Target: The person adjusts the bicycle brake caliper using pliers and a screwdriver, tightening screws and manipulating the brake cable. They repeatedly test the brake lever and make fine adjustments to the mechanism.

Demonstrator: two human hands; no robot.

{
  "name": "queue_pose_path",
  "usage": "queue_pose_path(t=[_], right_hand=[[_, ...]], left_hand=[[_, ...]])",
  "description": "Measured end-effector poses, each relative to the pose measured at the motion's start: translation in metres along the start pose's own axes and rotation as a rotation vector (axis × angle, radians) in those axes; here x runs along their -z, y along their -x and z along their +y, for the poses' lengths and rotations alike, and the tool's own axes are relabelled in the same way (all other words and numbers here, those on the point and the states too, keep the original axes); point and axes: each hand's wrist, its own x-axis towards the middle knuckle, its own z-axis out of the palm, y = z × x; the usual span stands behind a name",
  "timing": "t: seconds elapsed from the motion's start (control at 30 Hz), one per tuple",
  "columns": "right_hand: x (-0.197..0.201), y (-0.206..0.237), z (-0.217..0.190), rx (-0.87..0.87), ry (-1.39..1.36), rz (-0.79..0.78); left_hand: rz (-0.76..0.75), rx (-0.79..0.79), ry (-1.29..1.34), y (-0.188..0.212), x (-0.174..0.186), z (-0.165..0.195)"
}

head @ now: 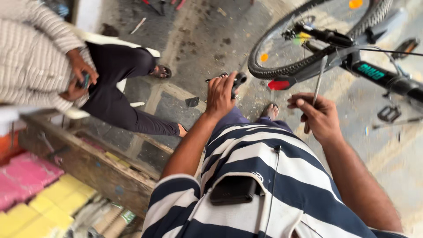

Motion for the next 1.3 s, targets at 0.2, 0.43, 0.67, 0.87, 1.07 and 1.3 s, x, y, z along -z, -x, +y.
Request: queue_pose_path(t=[0.2,0.43,0.67,0.87,1.07,1.3], right_hand=[[-0.009,0.049,-0.052,0.604,0.367,-0.164],[-0.051,0.057,-0.122,0.742,0.526,-0.446],[-0.059,0.026,-0.111,0.392,0.355,-0.408],[-0.062,0.013,-0.113,0.256,0.216,-0.313],[-0.082,0.014,-0.112,0.726,0.474,-0.176],[-0.093,0.015,-0.117,0.839,0.623,-0.295]], left_hand=[[0.313,0.08,-0.257,0.025,0.078,0.075],[0.434,0.002,-0.461,0.02,0.11,0.125],[0.547,-0.075,-0.382,-0.004,0.123,0.128],[0.546,-0.415,-0.066,0.018,0.11,0.097],[0.204,0.151,1.699,0.005,0.083,0.065],[0.197,0.145,2.145,-0.045,0.106,0.081]])
